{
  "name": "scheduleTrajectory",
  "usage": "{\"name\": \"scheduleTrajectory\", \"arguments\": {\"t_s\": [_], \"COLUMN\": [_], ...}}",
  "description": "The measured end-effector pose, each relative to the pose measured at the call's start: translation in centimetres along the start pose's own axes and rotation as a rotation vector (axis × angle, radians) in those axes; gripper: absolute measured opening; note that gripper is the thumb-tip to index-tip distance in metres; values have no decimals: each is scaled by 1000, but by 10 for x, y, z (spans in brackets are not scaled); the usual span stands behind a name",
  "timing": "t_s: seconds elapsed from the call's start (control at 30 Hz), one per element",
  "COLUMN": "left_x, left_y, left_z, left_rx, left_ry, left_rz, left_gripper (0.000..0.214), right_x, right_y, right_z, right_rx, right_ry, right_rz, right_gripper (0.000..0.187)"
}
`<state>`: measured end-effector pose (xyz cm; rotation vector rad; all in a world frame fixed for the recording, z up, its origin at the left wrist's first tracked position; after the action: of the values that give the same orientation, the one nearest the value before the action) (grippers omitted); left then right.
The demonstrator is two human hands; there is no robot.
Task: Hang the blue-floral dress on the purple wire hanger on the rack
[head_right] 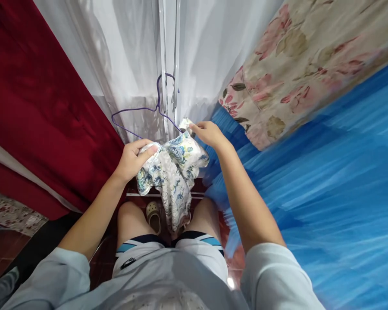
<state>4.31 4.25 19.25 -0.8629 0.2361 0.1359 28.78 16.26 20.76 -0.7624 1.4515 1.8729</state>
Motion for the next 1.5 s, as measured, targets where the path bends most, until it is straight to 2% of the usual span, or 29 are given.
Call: {"name": "scheduleTrajectory", "arguments": {"t_s": [0.07,0.13,0.27,0.33,0.43,0.5,0.6,0.67,0.73,0.83,0.93,1.03,1.1,1.17,1.27,1.33,1.4,1.5], "left_x": [-3,-6,-18,-29,-53,-77,-113,-132,-147,-158,-154,-139,-124,-104,-70,-60,-62,-74], "left_y": [3,6,14,19,35,55,95,123,145,158,149,132,124,121,117,108,95,71], "left_z": [6,11,23,28,27,21,14,15,21,41,70,101,118,128,125,115,105,85], "left_rx": [-12,-26,-49,-62,-69,-54,36,112,126,95,105,156,131,21,-236,-358,-369,-238], "left_ry": [-37,-49,-1,127,423,569,669,656,583,440,310,155,64,57,213,256,178,49], "left_rz": [-52,-108,-161,-125,36,192,398,493,565,655,711,668,535,305,22,-1,77,283], "left_gripper": [28,30,32,33,31,33,37,33,29,30,29,27,22,20,35,43,46,48], "right_x": [7,17,27,22,4,-9,-17,-15,-11,-9,-15,-25,-29,-30,-32,-35,-38,-41], "right_y": [17,36,57,55,49,46,42,42,44,50,55,53,49,42,30,23,17,12], "right_z": [-18,-43,-83,-88,-83,-78,-73,-72,-71,-73,-77,-77,-73,-66,-53,-44,-36,-30], "right_rx": [51,12,-114,-77,-39,-44,-55,-71,-93,-121,-139,-159,-177,-195,-217,-247,-281,-292], "right_ry": [45,63,-92,-192,-280,-291,-250,-214,-177,-115,-69,-24,42,151,296,299,234,128], "right_rz": [85,172,231,190,63,-10,-53,-57,-62,-87,-111,-69,3,110,247,240,168,88], "right_gripper": [55,62,56,50,46,45,46,48,49,47,43,42,44,47,51,52,51,43]}}
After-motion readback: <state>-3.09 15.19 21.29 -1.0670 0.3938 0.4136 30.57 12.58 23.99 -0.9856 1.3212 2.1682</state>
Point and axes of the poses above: each hand's wrist, its own z-axis towards the middle knuckle, its own x-axis out of the palm, y = z × x, the point moved 5 cm from there along z, towards the middle knuckle, and after that the axes turned 8 degrees about x, right-handed, at the moved point
